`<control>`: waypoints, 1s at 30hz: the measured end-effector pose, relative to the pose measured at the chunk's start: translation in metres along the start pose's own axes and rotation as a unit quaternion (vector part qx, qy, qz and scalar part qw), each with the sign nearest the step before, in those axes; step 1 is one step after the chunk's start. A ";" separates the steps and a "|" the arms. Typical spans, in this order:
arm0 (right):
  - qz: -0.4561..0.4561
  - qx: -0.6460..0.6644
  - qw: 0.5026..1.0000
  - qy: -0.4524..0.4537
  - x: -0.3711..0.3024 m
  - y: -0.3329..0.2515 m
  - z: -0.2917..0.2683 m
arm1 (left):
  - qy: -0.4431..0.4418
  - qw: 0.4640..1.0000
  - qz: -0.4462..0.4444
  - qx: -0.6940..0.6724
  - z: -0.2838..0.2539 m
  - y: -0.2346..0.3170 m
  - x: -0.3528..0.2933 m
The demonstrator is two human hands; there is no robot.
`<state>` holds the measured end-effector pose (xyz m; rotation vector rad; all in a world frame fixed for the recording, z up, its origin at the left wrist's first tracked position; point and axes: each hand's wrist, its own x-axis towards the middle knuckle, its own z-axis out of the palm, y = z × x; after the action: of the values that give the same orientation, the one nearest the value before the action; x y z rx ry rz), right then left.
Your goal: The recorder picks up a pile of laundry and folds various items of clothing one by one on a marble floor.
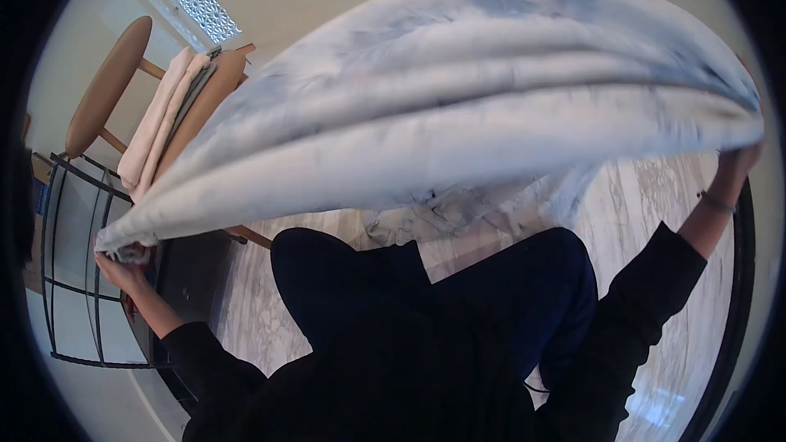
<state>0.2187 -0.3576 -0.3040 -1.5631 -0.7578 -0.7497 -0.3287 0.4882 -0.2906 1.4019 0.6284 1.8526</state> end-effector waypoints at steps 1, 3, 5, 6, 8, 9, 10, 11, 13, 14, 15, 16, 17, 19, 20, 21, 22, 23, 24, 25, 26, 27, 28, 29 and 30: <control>0.010 -0.023 1.000 -0.014 -0.009 -0.014 -0.003 | 0.014 0.999 -0.003 0.041 -0.008 -0.002 -0.004; 0.035 -0.061 0.997 -0.041 -0.026 -0.028 -0.005 | 0.020 0.992 0.006 0.123 -0.023 -0.009 -0.015; 0.064 -0.092 0.991 -0.074 -0.041 -0.034 -0.010 | 0.046 0.987 0.009 0.156 -0.038 -0.014 -0.027; 0.075 -0.104 0.988 -0.088 -0.046 -0.036 -0.012 | 0.047 0.977 0.029 0.204 -0.044 -0.012 -0.029; 0.090 -0.132 0.981 -0.110 -0.048 -0.035 -0.013 | 0.044 0.981 0.015 0.186 -0.051 -0.009 -0.030; 0.090 -0.147 0.978 -0.116 -0.045 -0.034 -0.011 | 0.030 0.986 -0.008 0.165 -0.052 -0.007 -0.029; 0.093 -0.160 0.975 -0.123 -0.041 -0.029 -0.007 | 0.019 0.989 -0.028 0.143 -0.050 -0.006 -0.028; 0.089 -0.179 0.972 -0.123 -0.037 -0.022 0.002 | 0.002 0.992 -0.026 0.124 -0.048 -0.006 -0.027; 0.075 -0.213 0.968 -0.111 -0.024 0.002 0.029 | 0.001 0.993 -0.075 0.088 -0.039 -0.014 -0.032; 0.067 -0.233 0.965 -0.102 -0.020 0.019 0.048 | 0.004 0.993 -0.091 0.080 -0.035 -0.020 -0.038; 0.078 -0.223 0.970 -0.057 -0.021 0.041 0.072 | 0.006 0.991 -0.113 0.068 -0.031 -0.028 -0.045; 0.066 -0.263 0.960 -0.071 -0.025 0.065 0.098 | 0.002 0.991 -0.123 0.054 -0.029 -0.037 -0.055; 0.077 -0.269 0.959 -0.052 -0.034 0.092 0.130 | 0.010 0.990 -0.129 0.058 -0.029 -0.045 -0.066; 0.072 -0.286 0.955 -0.026 -0.077 0.139 0.194 | 0.013 0.987 -0.138 0.078 -0.033 -0.061 -0.084; 0.098 -0.197 0.975 -0.037 -0.106 0.157 0.222 | 0.016 0.985 -0.154 0.075 -0.037 -0.068 -0.092; 0.107 -0.329 0.934 -0.087 -0.138 0.171 0.242 | 0.022 0.983 -0.169 0.072 -0.040 -0.073 -0.095; 0.091 -0.379 0.915 -0.104 -0.174 0.181 0.265 | 0.016 0.982 -0.175 0.066 -0.045 -0.078 -0.099; 0.142 -0.347 0.916 -0.144 -0.208 0.188 0.281 | 0.010 0.982 -0.180 0.060 -0.049 -0.082 -0.100; 0.201 -0.361 0.892 -0.182 -0.244 0.192 0.295 | 0.013 0.983 -0.178 0.041 -0.052 -0.085 -0.101; 0.248 -0.369 0.872 -0.206 -0.276 0.195 0.305 | 0.011 0.983 -0.178 0.042 -0.055 -0.087 -0.100; 0.247 -0.396 0.845 -0.261 -0.304 0.197 0.308 | 0.010 0.983 -0.178 0.043 -0.056 -0.088 -0.099; 0.225 -0.415 0.827 -0.305 -0.326 0.200 0.310 | 0.009 0.983 -0.178 0.044 -0.056 -0.089 -0.098; 0.236 -0.431 0.788 -0.370 -0.337 0.208 0.309 | 0.010 0.984 -0.173 0.041 -0.055 -0.089 -0.097; 0.222 -0.393 0.826 -0.337 -0.342 0.217 0.307 | 0.010 0.985 -0.169 0.038 -0.054 -0.088 -0.097; 0.240 -0.355 0.844 -0.324 -0.339 0.228 0.304 | 0.010 0.986 -0.165 0.033 -0.051 -0.088 -0.097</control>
<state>0.2216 -0.0995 -0.7429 -2.6297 -0.5207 -0.0806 -0.3407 0.4691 -0.4291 1.2355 0.8813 1.5966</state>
